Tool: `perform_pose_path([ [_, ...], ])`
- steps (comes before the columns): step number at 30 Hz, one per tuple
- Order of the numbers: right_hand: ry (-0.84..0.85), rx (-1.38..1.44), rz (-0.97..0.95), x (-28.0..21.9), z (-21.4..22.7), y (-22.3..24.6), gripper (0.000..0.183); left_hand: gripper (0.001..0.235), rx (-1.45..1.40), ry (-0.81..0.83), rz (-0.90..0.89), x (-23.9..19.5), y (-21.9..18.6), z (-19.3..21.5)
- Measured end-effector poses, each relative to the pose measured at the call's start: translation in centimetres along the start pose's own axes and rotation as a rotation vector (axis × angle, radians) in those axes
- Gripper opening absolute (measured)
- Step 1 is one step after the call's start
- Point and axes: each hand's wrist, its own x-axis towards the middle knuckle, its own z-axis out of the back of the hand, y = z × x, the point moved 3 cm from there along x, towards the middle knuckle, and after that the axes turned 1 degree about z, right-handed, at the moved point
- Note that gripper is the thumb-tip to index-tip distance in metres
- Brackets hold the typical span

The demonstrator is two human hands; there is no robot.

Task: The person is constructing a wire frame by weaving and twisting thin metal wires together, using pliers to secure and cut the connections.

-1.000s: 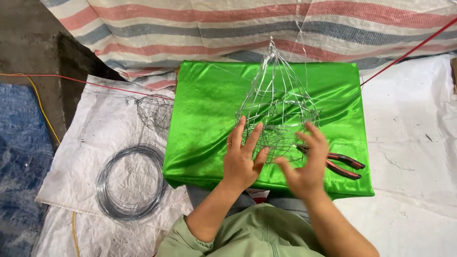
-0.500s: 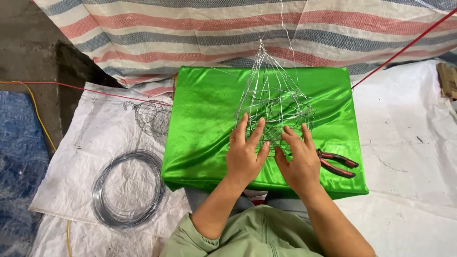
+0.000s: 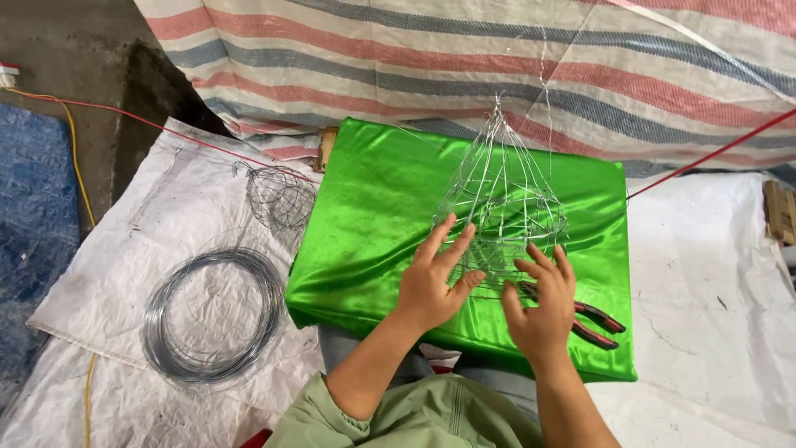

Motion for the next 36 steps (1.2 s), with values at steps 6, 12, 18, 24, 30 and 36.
perform_pose_path([
  [6,-0.077,0.089,-0.188,-0.8,0.5,-3.6,0.009,0.072,0.002,0.034,0.019,-0.7,2.8,-0.3],
  [12,-0.237,0.268,-0.290,-2.1,-0.6,-5.5,0.018,0.077,-0.087,0.115,0.050,-1.6,2.6,-0.5],
  [18,-0.239,0.291,-0.274,-1.6,0.2,-2.7,0.021,0.039,-0.061,0.094,-0.084,-0.2,-1.5,-0.4],
  [24,-0.233,0.356,-0.257,-1.4,0.6,-2.8,0.022,0.019,-0.210,0.103,-0.099,0.4,-2.3,-0.9],
  [30,-0.243,0.432,-0.269,-1.4,0.4,-3.9,0.022,0.018,-0.240,0.093,-0.067,0.3,-2.6,-0.7],
  [36,-0.214,0.604,-0.262,-1.8,-0.6,-5.1,0.021,0.023,-0.114,-0.056,-0.113,0.9,-3.3,0.1],
])
